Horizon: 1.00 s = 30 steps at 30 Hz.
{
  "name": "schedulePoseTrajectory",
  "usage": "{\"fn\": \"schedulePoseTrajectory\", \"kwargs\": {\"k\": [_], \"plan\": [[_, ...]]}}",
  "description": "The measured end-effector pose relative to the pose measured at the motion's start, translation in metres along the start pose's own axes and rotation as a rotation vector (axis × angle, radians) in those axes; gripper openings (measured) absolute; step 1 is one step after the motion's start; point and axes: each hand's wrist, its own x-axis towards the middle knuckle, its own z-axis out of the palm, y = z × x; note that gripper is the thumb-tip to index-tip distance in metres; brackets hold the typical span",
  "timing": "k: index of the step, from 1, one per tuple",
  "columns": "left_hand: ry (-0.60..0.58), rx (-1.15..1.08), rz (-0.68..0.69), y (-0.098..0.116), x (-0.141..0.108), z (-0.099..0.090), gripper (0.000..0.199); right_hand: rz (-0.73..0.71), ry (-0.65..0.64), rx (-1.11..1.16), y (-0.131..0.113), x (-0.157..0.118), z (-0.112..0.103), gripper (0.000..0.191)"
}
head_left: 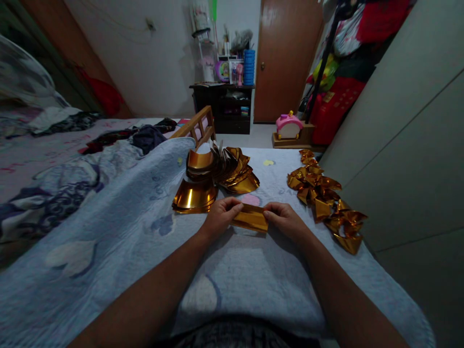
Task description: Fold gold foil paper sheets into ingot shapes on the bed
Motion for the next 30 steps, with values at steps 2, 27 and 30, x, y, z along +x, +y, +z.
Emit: {"fn": "schedulePoseTrajectory", "kwargs": {"k": [2,27,30], "plan": [[0.001,0.01,0.003,0.0002,0.0,-0.0001,0.023,0.003,0.001,-0.004,0.0001,0.0,-0.0003,0.022],[0.023,0.091,0.01,0.0036,-0.0024,0.0007,0.022,0.015,0.009,-0.017,0.0006,-0.0007,0.0004,0.02],[0.013,0.109,0.015,0.0019,-0.0026,0.0016,0.022,0.021,0.04,-0.021,0.0021,-0.0001,0.0013,0.017]]}}
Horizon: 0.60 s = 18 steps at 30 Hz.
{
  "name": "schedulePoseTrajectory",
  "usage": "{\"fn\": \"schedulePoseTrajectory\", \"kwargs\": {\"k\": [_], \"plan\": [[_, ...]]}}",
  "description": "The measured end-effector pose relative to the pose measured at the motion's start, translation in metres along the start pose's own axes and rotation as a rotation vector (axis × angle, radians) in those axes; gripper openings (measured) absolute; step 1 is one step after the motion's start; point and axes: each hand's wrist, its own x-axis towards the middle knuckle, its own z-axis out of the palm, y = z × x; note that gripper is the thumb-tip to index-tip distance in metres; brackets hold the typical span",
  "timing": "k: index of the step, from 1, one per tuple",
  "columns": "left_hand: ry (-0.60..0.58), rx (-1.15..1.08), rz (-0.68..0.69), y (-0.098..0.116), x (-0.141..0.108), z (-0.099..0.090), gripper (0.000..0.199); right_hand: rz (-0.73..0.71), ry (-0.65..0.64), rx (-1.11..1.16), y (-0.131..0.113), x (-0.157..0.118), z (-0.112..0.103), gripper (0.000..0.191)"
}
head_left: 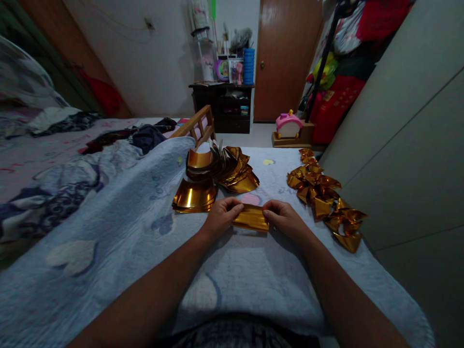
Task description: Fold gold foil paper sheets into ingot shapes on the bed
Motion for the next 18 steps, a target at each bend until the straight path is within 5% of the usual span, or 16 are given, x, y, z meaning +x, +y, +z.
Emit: {"fn": "schedulePoseTrajectory", "kwargs": {"k": [18], "plan": [[-0.062,0.731,0.132,-0.0072,0.0011,0.0079,0.011,-0.041,0.077,-0.414,0.0061,0.0036,0.0075,0.01]]}}
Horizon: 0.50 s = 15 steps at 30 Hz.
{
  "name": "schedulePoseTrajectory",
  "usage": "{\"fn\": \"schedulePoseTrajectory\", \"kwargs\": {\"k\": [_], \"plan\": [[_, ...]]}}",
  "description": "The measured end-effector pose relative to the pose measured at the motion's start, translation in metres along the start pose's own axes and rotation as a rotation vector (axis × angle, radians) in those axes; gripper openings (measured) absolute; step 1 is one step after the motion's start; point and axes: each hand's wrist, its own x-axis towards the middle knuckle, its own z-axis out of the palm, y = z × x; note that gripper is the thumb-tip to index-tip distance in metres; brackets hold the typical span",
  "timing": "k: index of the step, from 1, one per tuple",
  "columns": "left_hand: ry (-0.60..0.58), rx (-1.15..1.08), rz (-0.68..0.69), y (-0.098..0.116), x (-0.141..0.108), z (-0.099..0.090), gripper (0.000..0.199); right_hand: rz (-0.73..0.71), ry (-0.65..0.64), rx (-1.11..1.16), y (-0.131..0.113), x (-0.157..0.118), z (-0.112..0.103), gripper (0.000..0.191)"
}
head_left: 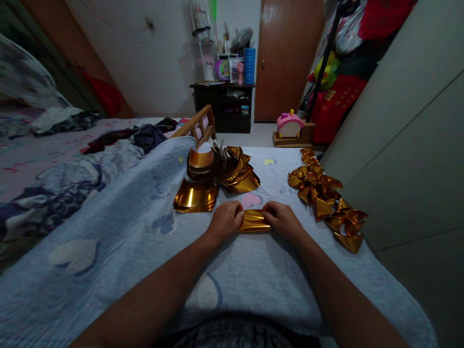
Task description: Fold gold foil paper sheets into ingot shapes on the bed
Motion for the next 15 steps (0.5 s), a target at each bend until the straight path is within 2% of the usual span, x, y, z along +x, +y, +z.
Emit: {"fn": "schedulePoseTrajectory", "kwargs": {"k": [6,12,15], "plan": [[-0.023,0.127,-0.017,-0.0001,0.0006,0.0021,0.01,-0.012,0.003,-0.171,0.002,0.003,0.0056,0.012],[-0.044,0.159,-0.032,0.0018,-0.0007,0.0033,0.006,-0.018,0.001,-0.278,0.0058,0.0051,0.0088,0.012],[0.026,0.175,-0.015,0.0014,-0.0012,0.0048,0.024,-0.018,-0.003,-0.332,0.0068,0.0053,0.0098,0.01]]}}
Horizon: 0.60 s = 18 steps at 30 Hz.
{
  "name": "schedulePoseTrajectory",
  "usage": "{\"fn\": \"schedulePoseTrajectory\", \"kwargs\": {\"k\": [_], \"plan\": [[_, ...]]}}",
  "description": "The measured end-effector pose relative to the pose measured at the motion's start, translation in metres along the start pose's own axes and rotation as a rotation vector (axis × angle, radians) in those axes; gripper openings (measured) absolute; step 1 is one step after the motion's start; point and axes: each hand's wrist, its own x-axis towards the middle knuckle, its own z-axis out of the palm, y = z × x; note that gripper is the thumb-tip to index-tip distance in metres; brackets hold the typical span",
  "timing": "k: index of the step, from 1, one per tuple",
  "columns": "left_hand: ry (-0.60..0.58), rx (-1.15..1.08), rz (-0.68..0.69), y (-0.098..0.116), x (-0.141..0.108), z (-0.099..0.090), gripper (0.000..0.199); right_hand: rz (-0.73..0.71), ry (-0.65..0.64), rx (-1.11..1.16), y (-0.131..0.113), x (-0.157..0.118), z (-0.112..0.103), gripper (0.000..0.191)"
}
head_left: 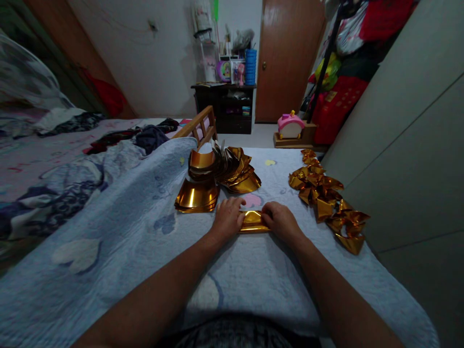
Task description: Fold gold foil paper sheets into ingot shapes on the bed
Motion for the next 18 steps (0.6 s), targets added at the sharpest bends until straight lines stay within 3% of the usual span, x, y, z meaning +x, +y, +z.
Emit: {"fn": "schedulePoseTrajectory", "kwargs": {"k": [3,6,8,10,18], "plan": [[0.049,-0.011,0.083,-0.002,0.001,0.001,0.031,0.01,0.044,-0.026,-0.002,-0.001,0.001,0.016],[-0.055,-0.069,0.232,-0.004,0.004,0.002,0.019,0.011,0.091,-0.025,-0.005,-0.003,0.0,0.027],[-0.142,-0.091,0.287,-0.005,0.006,0.002,0.019,-0.012,0.06,-0.035,-0.007,-0.004,-0.002,0.021],[-0.183,-0.104,0.288,-0.006,0.007,0.002,0.02,-0.047,0.008,-0.046,-0.009,-0.003,-0.003,0.015],[-0.216,-0.16,0.33,-0.005,0.004,-0.003,0.012,-0.109,-0.082,-0.071,-0.012,-0.003,-0.007,0.019]]}}
